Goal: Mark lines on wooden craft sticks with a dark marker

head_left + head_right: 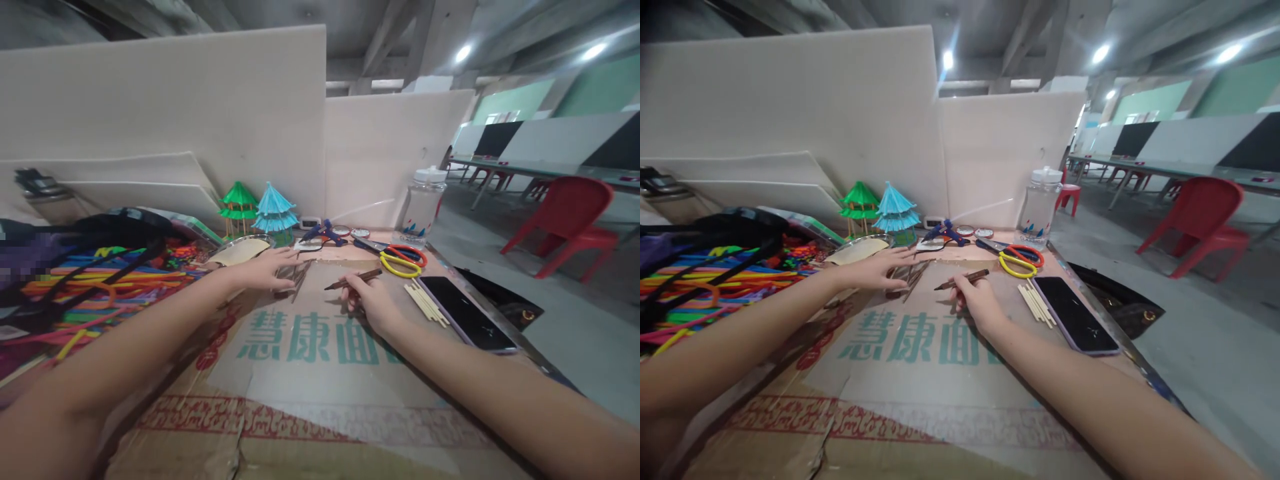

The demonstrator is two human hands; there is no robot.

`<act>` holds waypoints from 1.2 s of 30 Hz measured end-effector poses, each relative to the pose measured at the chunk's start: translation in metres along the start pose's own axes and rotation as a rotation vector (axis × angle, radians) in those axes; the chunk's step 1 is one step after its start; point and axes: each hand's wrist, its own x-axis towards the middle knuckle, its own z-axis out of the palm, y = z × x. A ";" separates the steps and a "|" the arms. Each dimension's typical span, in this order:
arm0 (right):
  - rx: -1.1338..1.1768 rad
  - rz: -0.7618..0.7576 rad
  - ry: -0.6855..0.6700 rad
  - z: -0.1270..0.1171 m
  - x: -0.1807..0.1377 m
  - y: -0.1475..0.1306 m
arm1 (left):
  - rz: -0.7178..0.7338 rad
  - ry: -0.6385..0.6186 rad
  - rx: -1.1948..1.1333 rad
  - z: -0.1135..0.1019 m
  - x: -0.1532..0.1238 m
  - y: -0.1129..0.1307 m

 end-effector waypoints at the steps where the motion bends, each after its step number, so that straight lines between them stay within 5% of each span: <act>1: 0.000 -0.001 -0.003 0.000 0.000 0.000 | -0.013 -0.002 0.003 0.000 0.002 -0.001; 9: -0.030 0.003 0.010 0.001 -0.005 -0.004 | -0.352 0.197 0.094 0.010 -0.013 0.011; 14: -0.050 0.012 0.008 0.001 -0.005 -0.003 | -0.468 0.141 0.117 0.029 -0.015 0.016; 26: -0.155 -0.004 -0.018 0.002 -0.007 -0.004 | -0.452 0.034 0.116 0.025 -0.014 0.015; 36: -0.223 -0.036 -0.035 0.005 -0.009 -0.005 | -0.473 0.068 0.096 0.030 -0.014 0.013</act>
